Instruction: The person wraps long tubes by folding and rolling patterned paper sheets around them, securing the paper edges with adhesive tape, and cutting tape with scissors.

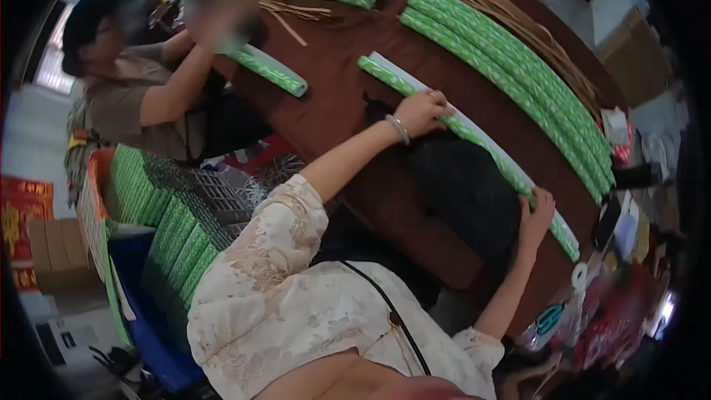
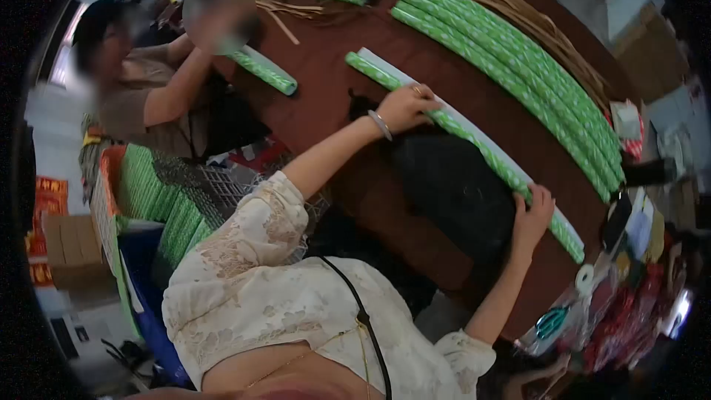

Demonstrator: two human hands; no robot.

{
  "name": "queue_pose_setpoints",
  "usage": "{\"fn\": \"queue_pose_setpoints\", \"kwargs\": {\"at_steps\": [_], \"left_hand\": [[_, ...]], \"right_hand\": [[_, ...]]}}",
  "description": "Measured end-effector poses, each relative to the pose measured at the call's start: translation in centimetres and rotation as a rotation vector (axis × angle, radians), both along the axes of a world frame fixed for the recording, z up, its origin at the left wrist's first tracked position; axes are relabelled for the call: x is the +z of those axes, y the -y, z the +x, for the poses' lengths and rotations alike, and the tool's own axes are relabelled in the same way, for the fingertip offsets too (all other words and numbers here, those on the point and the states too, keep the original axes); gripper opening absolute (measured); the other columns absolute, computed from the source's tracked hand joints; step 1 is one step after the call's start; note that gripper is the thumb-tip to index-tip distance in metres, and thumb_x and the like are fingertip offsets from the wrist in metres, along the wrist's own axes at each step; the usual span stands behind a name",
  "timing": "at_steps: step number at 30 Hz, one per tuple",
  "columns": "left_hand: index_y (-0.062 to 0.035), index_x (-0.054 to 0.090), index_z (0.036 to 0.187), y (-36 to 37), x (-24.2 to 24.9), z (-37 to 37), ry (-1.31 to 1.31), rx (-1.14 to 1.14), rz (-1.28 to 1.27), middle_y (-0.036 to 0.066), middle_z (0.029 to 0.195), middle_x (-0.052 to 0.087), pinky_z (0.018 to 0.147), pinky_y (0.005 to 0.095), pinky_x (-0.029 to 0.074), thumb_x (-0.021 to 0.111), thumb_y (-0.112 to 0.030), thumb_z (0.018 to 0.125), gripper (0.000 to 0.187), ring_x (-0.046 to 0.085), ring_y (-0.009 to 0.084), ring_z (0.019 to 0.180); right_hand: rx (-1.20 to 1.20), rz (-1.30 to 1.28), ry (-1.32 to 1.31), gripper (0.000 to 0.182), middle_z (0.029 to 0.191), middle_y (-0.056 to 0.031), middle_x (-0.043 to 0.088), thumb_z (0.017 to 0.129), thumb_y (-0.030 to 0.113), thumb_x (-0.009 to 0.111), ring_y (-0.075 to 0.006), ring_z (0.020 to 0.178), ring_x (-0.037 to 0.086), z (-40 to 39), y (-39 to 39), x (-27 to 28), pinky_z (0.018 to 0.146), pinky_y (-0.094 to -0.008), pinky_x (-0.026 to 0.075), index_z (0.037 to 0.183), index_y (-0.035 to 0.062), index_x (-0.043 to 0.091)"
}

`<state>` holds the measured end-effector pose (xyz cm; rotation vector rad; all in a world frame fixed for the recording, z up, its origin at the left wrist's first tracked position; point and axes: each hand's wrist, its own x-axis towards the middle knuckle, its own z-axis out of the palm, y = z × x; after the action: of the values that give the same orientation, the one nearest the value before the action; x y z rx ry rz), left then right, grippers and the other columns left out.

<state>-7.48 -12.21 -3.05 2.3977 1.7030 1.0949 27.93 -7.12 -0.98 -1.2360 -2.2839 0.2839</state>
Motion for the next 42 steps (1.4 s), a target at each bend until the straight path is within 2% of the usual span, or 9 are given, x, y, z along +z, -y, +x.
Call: {"fn": "queue_pose_setpoints", "kwargs": {"at_steps": [7, 10, 13, 17, 25, 27, 30, 37, 42], "left_hand": [[-0.0135, 0.064, 0.099, 0.0, 0.8, 0.2, -0.077, 0.062, -0.031, 0.005, 0.089, 0.057, 0.076, 0.0353, 0.045, 0.072, -0.016, 0.065, 0.035, 0.055, 0.0249, 0.085], [-0.0136, 0.063, 0.103, 0.2, 1.3, 0.6, -0.066, 0.058, -0.049, 0.005, 0.089, 0.058, 0.076, 0.0353, 0.045, 0.072, -0.016, 0.065, 0.039, 0.055, 0.0250, 0.088], [-0.0077, 0.059, 0.096, 0.3, 1.5, 0.7, 0.097, 0.137, -0.154, 0.006, 0.093, 0.060, 0.078, 0.0367, 0.045, 0.073, -0.014, 0.064, 0.035, 0.055, 0.0272, 0.090], [-0.0065, 0.058, 0.090, 0.0, 1.0, 0.1, 0.002, 0.120, -0.097, 0.007, 0.092, 0.060, 0.078, 0.0365, 0.045, 0.074, -0.014, 0.064, 0.031, 0.055, 0.0274, 0.090], [-0.0067, 0.059, 0.088, -0.2, 0.9, -0.2, 0.133, 0.036, -0.159, 0.008, 0.091, 0.060, 0.079, 0.0369, 0.044, 0.075, -0.015, 0.065, 0.029, 0.054, 0.0273, 0.091], [-0.0058, 0.059, 0.087, -0.3, 1.0, -0.3, 0.088, 0.016, -0.118, 0.009, 0.090, 0.060, 0.079, 0.0371, 0.044, 0.075, -0.016, 0.064, 0.030, 0.055, 0.0279, 0.090], [-0.0052, 0.060, 0.088, -0.4, 0.4, -0.6, 0.187, -0.033, -0.068, 0.009, 0.088, 0.060, 0.078, 0.0374, 0.044, 0.075, -0.019, 0.063, 0.032, 0.056, 0.0280, 0.087], [-0.0081, 0.062, 0.089, -1.1, 0.0, -0.8, 0.124, -0.035, -0.148, 0.007, 0.092, 0.061, 0.081, 0.0376, 0.043, 0.075, -0.026, 0.065, 0.033, 0.054, 0.0265, 0.089], [-0.0086, 0.061, 0.090, -0.7, 0.1, -0.7, 0.101, -0.013, -0.101, 0.006, 0.092, 0.061, 0.081, 0.0373, 0.043, 0.074, -0.024, 0.066, 0.032, 0.053, 0.0262, 0.090]], "right_hand": [[-0.074, 0.022, 0.064, 0.026, 0.110, -0.0109, 0.053, 0.078, 0.017, 0.063, -0.0293, 0.109, 0.047, -0.1, 0.2, 0.1, 0.104, -0.0476, 0.024, 0.101, 0.0058, 0.057], [-0.117, -0.059, 0.035, 0.026, 0.120, -0.0098, 0.047, 0.078, 0.019, 0.064, -0.0290, 0.114, 0.044, -0.2, 0.4, 0.4, 0.105, -0.0498, 0.019, 0.101, 0.0076, 0.057], [-0.109, -0.093, 0.024, 0.027, 0.126, -0.0091, 0.042, 0.079, 0.020, 0.064, -0.0290, 0.117, 0.041, 0.0, 0.2, 0.5, 0.107, -0.0502, 0.016, 0.101, 0.0083, 0.057], [-0.096, -0.139, 0.054, 0.026, 0.133, -0.0089, 0.038, 0.079, 0.022, 0.063, -0.0297, 0.120, 0.039, 0.0, -0.1, 0.8, 0.107, -0.0509, 0.014, 0.101, 0.0090, 0.057], [-0.042, -0.147, 0.083, 0.025, 0.139, -0.0099, 0.032, 0.084, 0.023, 0.058, -0.0330, 0.122, 0.037, 0.2, -0.4, 1.0, 0.106, -0.0544, 0.013, 0.106, 0.0091, 0.055], [-0.032, -0.138, 0.095, 0.025, 0.140, -0.0102, 0.031, 0.084, 0.023, 0.057, -0.0337, 0.123, 0.036, 0.4, -0.5, 0.9, 0.105, -0.0547, 0.013, 0.106, 0.0091, 0.055], [0.010, -0.121, 0.133, 0.025, 0.141, -0.0106, 0.029, 0.086, 0.024, 0.056, -0.0332, 0.125, 0.033, 0.9, -1.4, -0.2, 0.105, -0.0559, 0.014, 0.106, 0.0098, 0.054], [-0.011, -0.134, 0.217, 0.035, 0.144, -0.0095, 0.025, 0.088, 0.038, 0.051, -0.0324, 0.128, 0.031, 1.4, -2.3, -0.9, 0.100, -0.0623, 0.016, 0.110, 0.0103, 0.053], [0.001, -0.126, 0.231, 0.035, 0.144, -0.0101, 0.024, 0.089, 0.038, 0.049, -0.0324, 0.128, 0.030, 1.7, -2.6, -1.3, 0.101, -0.0610, 0.015, 0.110, 0.0105, 0.052]]}}
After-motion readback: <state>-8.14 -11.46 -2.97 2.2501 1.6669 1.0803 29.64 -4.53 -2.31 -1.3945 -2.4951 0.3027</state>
